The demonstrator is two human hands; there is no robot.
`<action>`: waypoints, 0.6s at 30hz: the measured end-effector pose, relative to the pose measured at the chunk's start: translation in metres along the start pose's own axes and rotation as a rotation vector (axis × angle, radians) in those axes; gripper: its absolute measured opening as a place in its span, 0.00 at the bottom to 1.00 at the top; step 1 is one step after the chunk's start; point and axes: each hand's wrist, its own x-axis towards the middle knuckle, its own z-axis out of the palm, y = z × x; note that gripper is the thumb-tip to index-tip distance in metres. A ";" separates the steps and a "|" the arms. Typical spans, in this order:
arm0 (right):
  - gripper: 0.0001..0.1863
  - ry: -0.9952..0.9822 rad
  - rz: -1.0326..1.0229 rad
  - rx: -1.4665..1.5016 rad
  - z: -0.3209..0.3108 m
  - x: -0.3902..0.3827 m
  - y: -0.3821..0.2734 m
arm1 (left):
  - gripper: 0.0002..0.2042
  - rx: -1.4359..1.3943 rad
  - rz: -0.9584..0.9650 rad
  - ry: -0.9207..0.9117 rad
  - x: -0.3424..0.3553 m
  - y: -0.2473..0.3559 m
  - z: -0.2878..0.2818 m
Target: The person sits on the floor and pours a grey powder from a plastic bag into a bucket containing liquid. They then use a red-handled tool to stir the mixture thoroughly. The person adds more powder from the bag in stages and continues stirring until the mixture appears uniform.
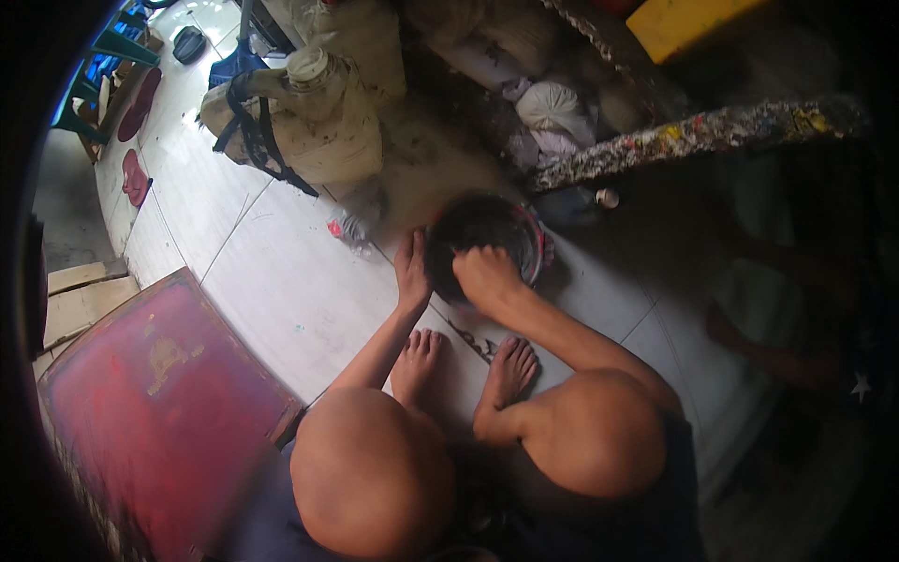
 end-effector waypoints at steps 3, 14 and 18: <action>0.06 -0.176 -0.115 0.028 -0.006 -0.032 0.014 | 0.18 -0.030 -0.031 0.039 0.006 0.006 0.000; 0.06 -0.092 -0.128 0.037 -0.029 -0.028 0.024 | 0.17 -0.024 0.029 0.136 0.003 0.003 0.001; 0.05 0.207 -0.043 -0.082 -0.022 0.004 -0.011 | 0.17 -0.260 -0.105 0.048 0.004 -0.010 0.003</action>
